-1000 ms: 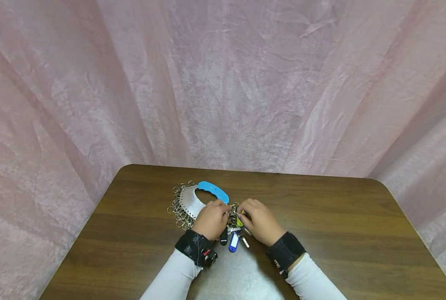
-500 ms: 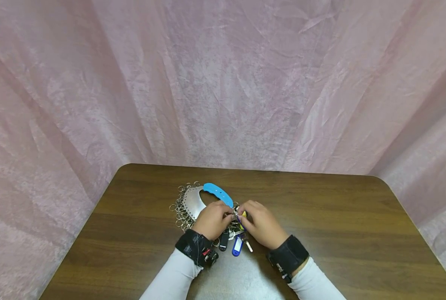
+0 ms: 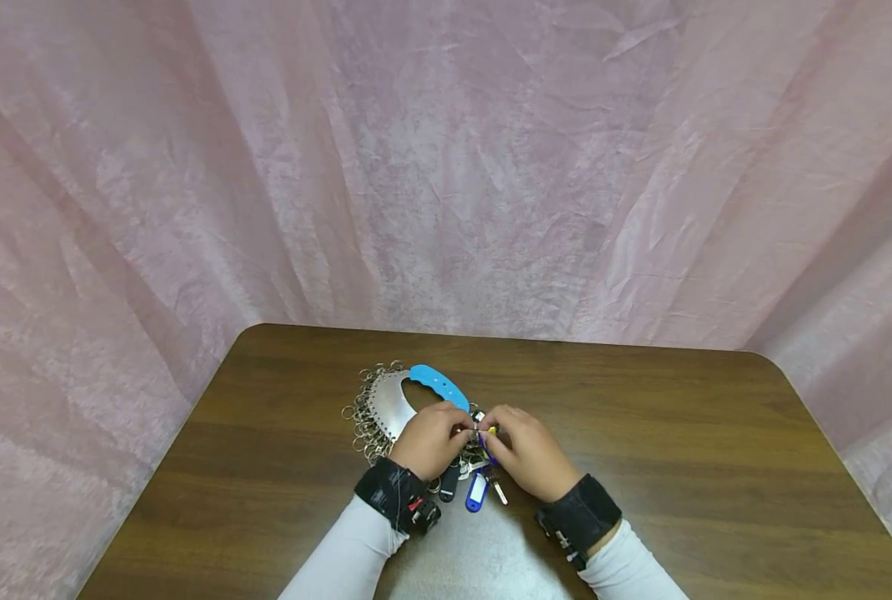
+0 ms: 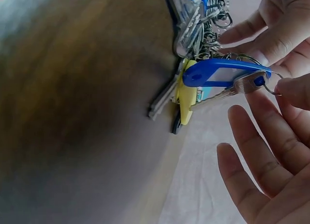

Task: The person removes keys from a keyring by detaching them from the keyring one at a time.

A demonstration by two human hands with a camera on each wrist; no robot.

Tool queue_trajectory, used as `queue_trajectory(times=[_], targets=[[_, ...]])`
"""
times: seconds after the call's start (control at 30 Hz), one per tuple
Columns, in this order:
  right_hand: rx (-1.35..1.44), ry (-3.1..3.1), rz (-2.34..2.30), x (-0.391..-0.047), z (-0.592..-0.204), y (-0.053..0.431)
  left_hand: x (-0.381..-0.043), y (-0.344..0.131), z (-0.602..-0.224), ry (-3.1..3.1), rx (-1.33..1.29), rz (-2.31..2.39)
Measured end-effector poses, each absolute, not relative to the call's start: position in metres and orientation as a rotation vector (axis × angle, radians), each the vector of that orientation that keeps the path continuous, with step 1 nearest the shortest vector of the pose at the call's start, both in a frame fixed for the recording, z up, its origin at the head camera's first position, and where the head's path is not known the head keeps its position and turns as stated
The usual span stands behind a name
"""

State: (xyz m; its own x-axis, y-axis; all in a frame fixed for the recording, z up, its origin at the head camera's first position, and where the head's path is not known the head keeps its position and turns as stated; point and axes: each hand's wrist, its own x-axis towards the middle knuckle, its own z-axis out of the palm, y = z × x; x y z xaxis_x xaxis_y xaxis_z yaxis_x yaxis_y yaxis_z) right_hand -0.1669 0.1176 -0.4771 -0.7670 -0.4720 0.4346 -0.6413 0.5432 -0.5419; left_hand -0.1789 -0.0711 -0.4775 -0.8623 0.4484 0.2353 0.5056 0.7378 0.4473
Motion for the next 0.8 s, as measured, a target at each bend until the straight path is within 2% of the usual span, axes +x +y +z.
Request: queue_trajectory(times=[0.8], targets=[[0.908, -2.546, 1.098, -0.1642, -0.4837, 0.1164, -0.1745, -0.0661, -0.4690, -2.715, -0.823, -0.904]])
